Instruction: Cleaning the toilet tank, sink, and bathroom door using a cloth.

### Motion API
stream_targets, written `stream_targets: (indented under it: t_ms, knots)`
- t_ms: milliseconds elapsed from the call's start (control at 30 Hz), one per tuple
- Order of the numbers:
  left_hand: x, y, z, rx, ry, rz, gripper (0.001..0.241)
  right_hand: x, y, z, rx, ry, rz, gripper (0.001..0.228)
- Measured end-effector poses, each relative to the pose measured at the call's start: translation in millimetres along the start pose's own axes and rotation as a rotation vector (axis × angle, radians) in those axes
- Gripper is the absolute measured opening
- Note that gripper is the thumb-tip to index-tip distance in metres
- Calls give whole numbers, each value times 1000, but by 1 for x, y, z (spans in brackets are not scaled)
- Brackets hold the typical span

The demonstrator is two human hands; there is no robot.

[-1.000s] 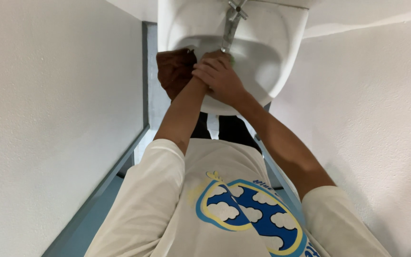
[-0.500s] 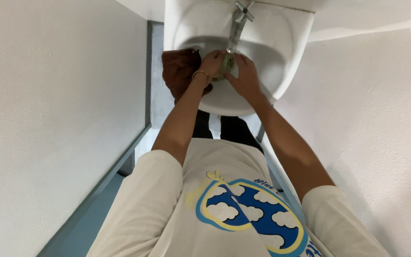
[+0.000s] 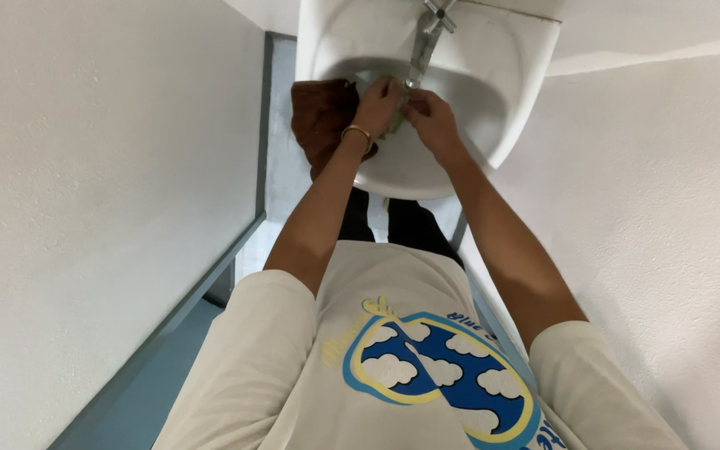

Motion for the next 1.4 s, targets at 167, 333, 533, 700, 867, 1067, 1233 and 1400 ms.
stream_targets:
  t_ms: [167, 333, 533, 700, 867, 1067, 1233, 1400]
  knots:
    - [-8, 5, 12, -29, 121, -5, 47, 8, 3, 4, 50, -81, -74, 45]
    - [15, -7, -8, -66, 91, -105, 57, 11, -1, 7, 155, -200, -130, 40]
    - [2, -10, -5, -107, 208, 39, 39, -10, 3, -9, 311, -599, -296, 44]
    - [-18, -7, 4, -75, 172, -76, 44, -9, 6, -4, 117, -592, -306, 33]
    - [-18, -3, 0, -100, 104, -271, 46, -21, 1, -7, 122, -547, -279, 17]
    - [0, -10, -8, 80, 48, -301, 27, -21, -7, -4, 41, -275, -32, 19]
    - [-14, -11, -2, 115, 122, -366, 26, -23, -5, -12, -16, -132, 160, 13]
    - [-32, -4, 7, 51, 85, -299, 32, -10, -3, -8, -51, 18, 409, 13]
Point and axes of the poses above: each hand's wrist, its own z-axis towards the middle knuckle, its own y-axis out of the palm, x = y × z, the point moved 3 cm from there along z, towards the middle knuckle, and after that the axes turned 5 degrees about z, right-handed, at the moved point
